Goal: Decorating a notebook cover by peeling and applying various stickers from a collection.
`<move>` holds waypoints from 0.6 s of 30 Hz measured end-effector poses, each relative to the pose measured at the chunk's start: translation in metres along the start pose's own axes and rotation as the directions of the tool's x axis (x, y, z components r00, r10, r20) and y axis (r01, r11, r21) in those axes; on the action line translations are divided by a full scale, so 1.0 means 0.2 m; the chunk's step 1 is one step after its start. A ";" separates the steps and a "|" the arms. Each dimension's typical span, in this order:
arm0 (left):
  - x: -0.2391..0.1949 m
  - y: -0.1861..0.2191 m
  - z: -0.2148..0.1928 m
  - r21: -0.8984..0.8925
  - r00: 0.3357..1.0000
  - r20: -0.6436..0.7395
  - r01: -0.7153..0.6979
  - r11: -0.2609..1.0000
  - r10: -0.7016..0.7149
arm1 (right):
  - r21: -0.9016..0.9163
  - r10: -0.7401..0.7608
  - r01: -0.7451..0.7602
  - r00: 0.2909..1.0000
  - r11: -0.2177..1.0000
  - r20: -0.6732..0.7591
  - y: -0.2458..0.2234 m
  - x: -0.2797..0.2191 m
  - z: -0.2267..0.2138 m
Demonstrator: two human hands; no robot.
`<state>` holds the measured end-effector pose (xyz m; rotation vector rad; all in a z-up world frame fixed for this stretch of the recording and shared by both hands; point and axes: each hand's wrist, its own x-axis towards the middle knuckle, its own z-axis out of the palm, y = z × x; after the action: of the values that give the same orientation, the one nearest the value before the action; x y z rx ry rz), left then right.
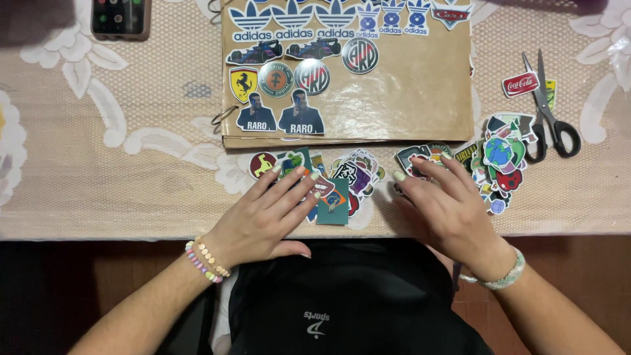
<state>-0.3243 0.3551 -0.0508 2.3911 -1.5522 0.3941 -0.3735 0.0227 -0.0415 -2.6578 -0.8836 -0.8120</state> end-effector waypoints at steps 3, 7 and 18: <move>0.04 0.02 -0.02 -0.026 0.999 0.018 -0.037 0.999 0.037 | 0.182 -0.041 0.036 0.999 0.983 0.021 -0.09 0.16 -0.01; 0.06 0.04 0.02 -0.084 0.993 0.063 -0.097 0.992 0.103 | 0.181 -0.158 0.134 0.979 0.974 0.128 -0.10 0.20 0.05; 0.01 0.02 0.05 -0.047 0.999 -0.038 -0.005 0.999 0.004 | -0.027 -0.022 0.023 0.999 0.999 0.045 0.03 0.04 0.00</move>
<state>-0.3272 0.3477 -0.0601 2.3313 -1.5335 0.3971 -0.3649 0.0222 -0.0360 -2.7050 -0.9210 -0.7777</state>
